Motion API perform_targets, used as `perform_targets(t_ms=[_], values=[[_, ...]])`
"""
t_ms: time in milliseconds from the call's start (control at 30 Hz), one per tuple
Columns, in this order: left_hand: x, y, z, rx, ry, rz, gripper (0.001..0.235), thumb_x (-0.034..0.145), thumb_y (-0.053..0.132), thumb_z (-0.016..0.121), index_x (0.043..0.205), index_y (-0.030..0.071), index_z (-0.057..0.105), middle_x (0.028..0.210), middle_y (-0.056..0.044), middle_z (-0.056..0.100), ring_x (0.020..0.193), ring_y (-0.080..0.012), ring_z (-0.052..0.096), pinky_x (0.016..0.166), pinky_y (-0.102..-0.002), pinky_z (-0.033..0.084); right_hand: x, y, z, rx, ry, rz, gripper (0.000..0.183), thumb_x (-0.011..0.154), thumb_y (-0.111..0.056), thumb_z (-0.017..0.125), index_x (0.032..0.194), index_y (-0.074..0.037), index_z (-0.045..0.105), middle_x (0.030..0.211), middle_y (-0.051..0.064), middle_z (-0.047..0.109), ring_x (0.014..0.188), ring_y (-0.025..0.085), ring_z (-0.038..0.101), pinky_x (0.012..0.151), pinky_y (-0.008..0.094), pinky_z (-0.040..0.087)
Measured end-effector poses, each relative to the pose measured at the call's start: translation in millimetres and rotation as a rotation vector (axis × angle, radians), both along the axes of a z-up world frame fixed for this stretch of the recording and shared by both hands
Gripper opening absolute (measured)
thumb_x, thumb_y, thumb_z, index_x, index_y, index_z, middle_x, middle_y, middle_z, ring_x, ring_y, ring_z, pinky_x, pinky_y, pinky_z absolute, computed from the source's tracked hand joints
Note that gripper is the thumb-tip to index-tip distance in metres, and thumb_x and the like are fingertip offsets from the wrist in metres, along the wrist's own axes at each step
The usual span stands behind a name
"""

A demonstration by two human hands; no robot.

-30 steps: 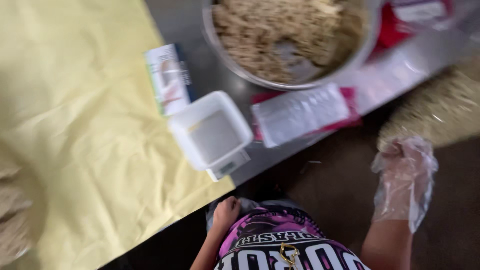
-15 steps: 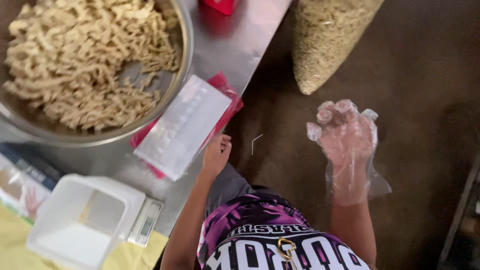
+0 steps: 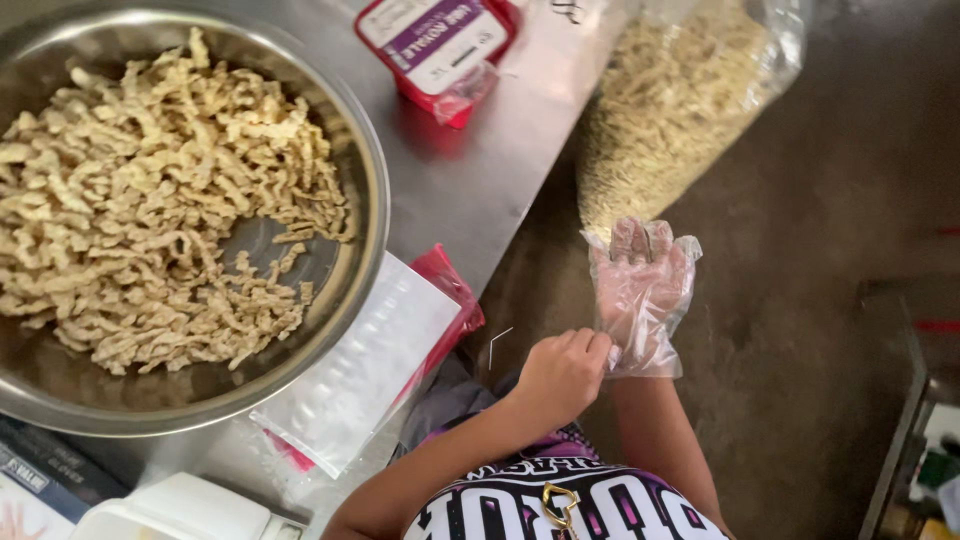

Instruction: The person scoops a shredded food item from a large metal bowl into small plastic bags using gloved hands. They weigh each filled bag on a digital scale, then place the finished packages on a yellow sheet on the table.

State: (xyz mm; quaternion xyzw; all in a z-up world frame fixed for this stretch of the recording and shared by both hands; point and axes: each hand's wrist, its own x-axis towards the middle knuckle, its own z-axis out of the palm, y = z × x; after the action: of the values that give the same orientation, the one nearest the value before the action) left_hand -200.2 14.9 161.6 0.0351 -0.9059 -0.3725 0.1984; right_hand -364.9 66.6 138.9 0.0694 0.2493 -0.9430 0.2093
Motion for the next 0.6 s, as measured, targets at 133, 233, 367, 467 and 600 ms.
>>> perform_targets(t_ms=[133,233,367,467,600], values=[[-21,-15,-25,0.031,-0.025,0.030,0.005,0.089,0.009,0.061,0.091,0.008,0.057,0.084,-0.011,0.064,0.079,-0.0285,0.067,0.068,-0.040,0.054,-40,-37,-28,0.041,0.109,0.027,0.042,0.098,-0.039,0.064,0.126,-0.009,0.059,0.129,0.011,0.062,0.128,0.030,0.055,0.122,0.054,0.037],[-43,-21,-37,0.084,-0.011,0.108,0.003,0.090,0.009,0.059,0.092,0.008,0.057,0.085,-0.012,0.064,0.080,-0.0306,0.067,0.068,-0.042,0.054,-70,-73,-34,-0.093,0.108,0.065,0.044,0.096,-0.039,0.065,0.126,-0.006,0.058,0.128,0.019,0.060,0.126,0.034,0.055,0.128,0.059,0.035],[-72,-22,-39,0.264,0.038,0.204,0.007,0.093,0.014,0.058,0.094,0.008,0.057,0.088,-0.014,0.065,0.082,-0.0354,0.066,0.069,-0.045,0.053,-106,-94,-37,-0.210,0.309,0.248,0.054,0.093,-0.046,0.066,0.132,-0.011,0.055,0.136,0.021,0.058,0.132,0.034,0.055,0.131,0.061,0.032],[-100,-28,-47,0.346,0.048,0.233,0.014,0.100,0.021,0.055,0.097,0.007,0.057,0.090,-0.013,0.065,0.085,-0.0365,0.066,0.073,-0.047,0.053,-151,-105,-42,-1.309,-0.656,0.845,0.058,0.099,-0.044,0.061,0.146,-0.013,0.049,0.146,0.020,0.050,0.137,0.032,0.050,0.128,0.046,0.040],[-119,-48,-94,0.438,-0.019,0.349,0.024,0.103,0.031,0.057,0.094,0.009,0.063,0.092,-0.013,0.066,0.088,-0.0366,0.067,0.074,-0.047,0.054,-223,-106,-52,-2.165,-1.892,1.043,0.065,0.107,-0.041,0.054,0.162,-0.012,0.038,0.159,0.020,0.038,0.144,0.031,0.045,0.124,0.032,0.048]])
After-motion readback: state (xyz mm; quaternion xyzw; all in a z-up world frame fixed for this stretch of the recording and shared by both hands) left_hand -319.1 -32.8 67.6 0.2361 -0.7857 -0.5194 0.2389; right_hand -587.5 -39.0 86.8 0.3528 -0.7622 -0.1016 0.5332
